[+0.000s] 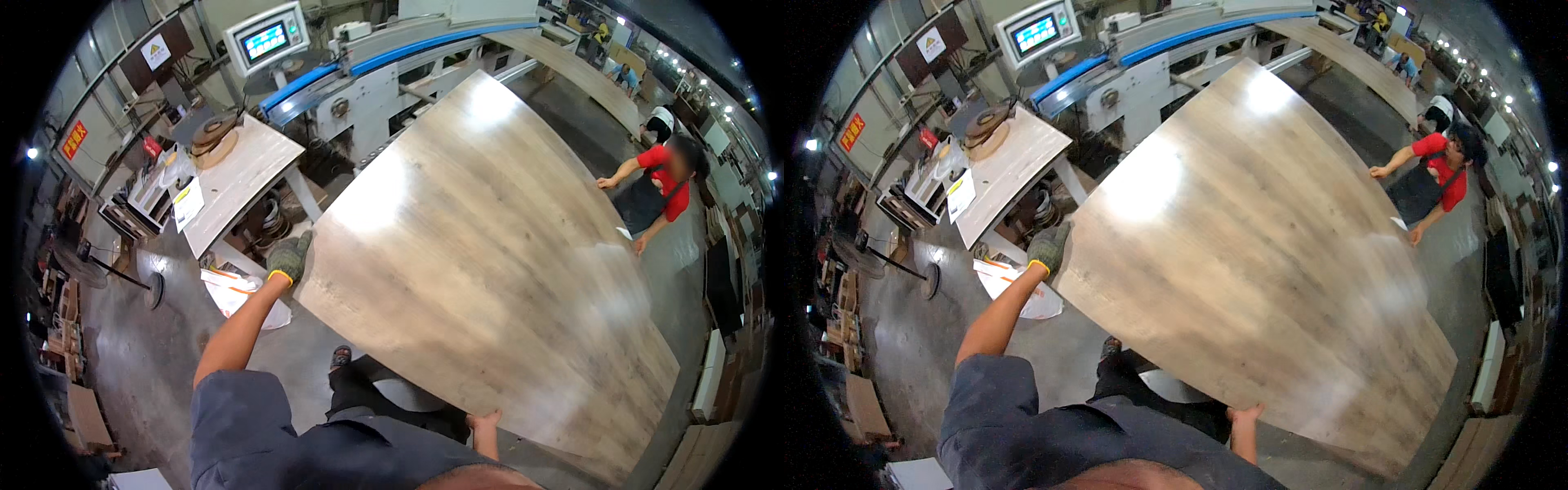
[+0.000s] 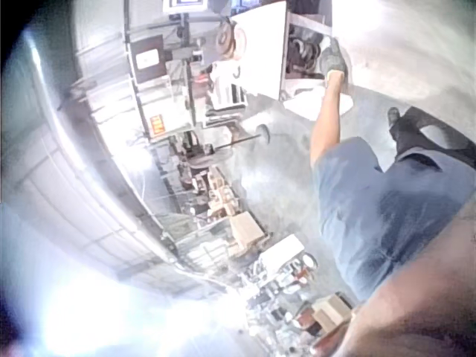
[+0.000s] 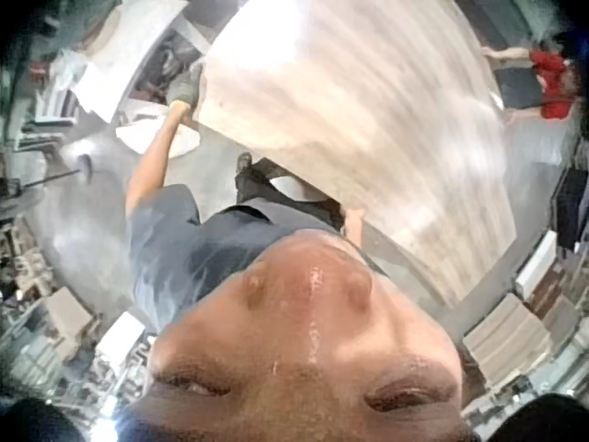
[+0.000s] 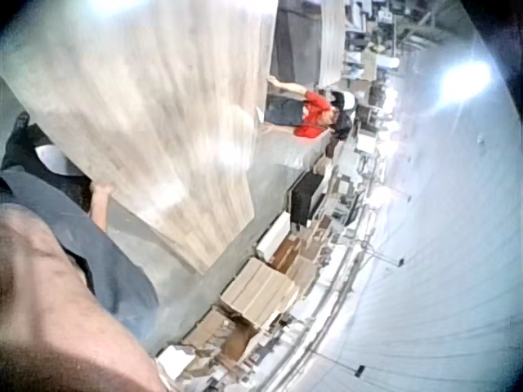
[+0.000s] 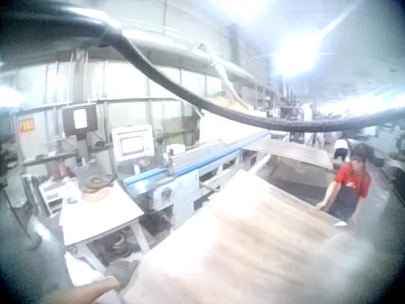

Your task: The person uses a screwdriver to tighten components on a piece of machinery. They then collaborate with another person to lift and position a large wooden panel onto the machine.

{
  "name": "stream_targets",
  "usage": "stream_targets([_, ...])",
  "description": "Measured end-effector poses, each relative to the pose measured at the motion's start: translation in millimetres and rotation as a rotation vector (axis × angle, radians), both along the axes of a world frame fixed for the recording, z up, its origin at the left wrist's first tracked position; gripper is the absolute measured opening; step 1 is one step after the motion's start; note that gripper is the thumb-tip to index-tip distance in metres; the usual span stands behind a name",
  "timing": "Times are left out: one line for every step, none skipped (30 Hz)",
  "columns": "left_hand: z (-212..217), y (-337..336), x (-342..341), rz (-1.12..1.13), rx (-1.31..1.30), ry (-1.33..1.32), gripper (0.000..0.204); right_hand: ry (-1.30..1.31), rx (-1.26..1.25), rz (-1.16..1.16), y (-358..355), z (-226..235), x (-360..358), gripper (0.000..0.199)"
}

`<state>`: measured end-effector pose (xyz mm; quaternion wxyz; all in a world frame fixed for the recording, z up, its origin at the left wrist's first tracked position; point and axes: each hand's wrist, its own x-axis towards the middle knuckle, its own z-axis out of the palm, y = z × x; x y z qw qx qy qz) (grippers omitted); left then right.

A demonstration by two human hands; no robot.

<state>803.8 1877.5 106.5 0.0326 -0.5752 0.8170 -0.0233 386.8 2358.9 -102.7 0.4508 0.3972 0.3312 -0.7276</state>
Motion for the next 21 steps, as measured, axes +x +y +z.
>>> stream_targets([0,-28,19,-0.004,0.000,0.004,0.041,0.002,0.084,0.038,-18,-9,14,0.063])
stream_targets([-6,-48,36,-0.010,0.017,0.003,0.042,-0.003,0.184,0.073,-28,-13,34,0.061])
stream_targets([-6,-60,55,-0.044,-0.041,0.033,0.039,-0.038,0.190,0.056,-36,-16,57,0.059])
stream_targets([-14,-76,78,-0.013,0.000,0.042,0.039,-0.072,0.195,0.039,-44,-19,79,0.058])
stream_targets([-20,-96,102,0.022,0.029,0.051,0.039,-0.105,0.189,0.024,-62,-20,100,0.056])
stream_targets([-26,-112,126,0.056,0.065,0.055,0.039,-0.123,0.195,0.039,-82,-11,125,0.057])
stream_targets([-31,-128,156,0.035,0.039,0.049,0.038,-0.142,0.200,0.056,-103,-3,153,0.059])
stream_targets([-39,-137,178,0.027,0.030,0.020,0.041,-0.158,0.218,0.061,-110,7,182,0.060])
stream_targets([-42,-145,200,0.000,-0.071,0.071,0.040,-0.134,0.166,0.076,-115,12,206,0.061])
stream_targets([-47,-148,222,-0.024,-0.171,0.123,0.040,-0.109,0.113,0.093,-120,16,231,0.061])
stream_targets([-35,-163,229,0.139,-0.026,0.100,0.038,-0.065,0.033,0.106,-142,19,248,0.062])
stream_targets([-22,-166,250,0.308,0.138,0.043,0.038,-0.084,0.001,0.057,-152,34,280,0.063])
stream_targets([-36,-180,287,0.210,0.010,-0.047,0.036,-0.112,0.048,0.062,-175,31,300,0.064])
stream_targets([-32,-170,292,0.237,-0.009,-0.060,0.041,-0.143,0.134,0.051,-178,32,318,0.066])
stream_targets([-15,-152,283,0.396,-0.131,0.067,0.054,-0.158,0.146,0.019,-192,38,337,0.068])
stream_targets([-37,-129,311,0.498,-0.430,-0.081,0.060,-0.192,0.134,0.012,-216,50,363,0.069])
stream_targets([-65,-102,316,0.596,-0.650,-0.553,0.062,-0.219,0.141,0.001,-226,60,382,0.071])
stream_targets([-100,-67,307,0.605,-0.676,-0.412,0.064,-0.224,0.175,-0.001,-234,61,396,0.072])
stream_targets([-126,-23,282,0.578,-0.522,0.013,0.065,-0.245,0.187,-0.019,-247,59,412,0.073])
stream_targets([-147,32,268,0.606,-0.262,0.520,0.066,-0.278,0.199,0.006,-261,57,433,0.075])
stream_targets([-166,80,240,0.667,0.058,0.930,0.068,-0.282,0.123,0.013,-267,56,448,0.080])
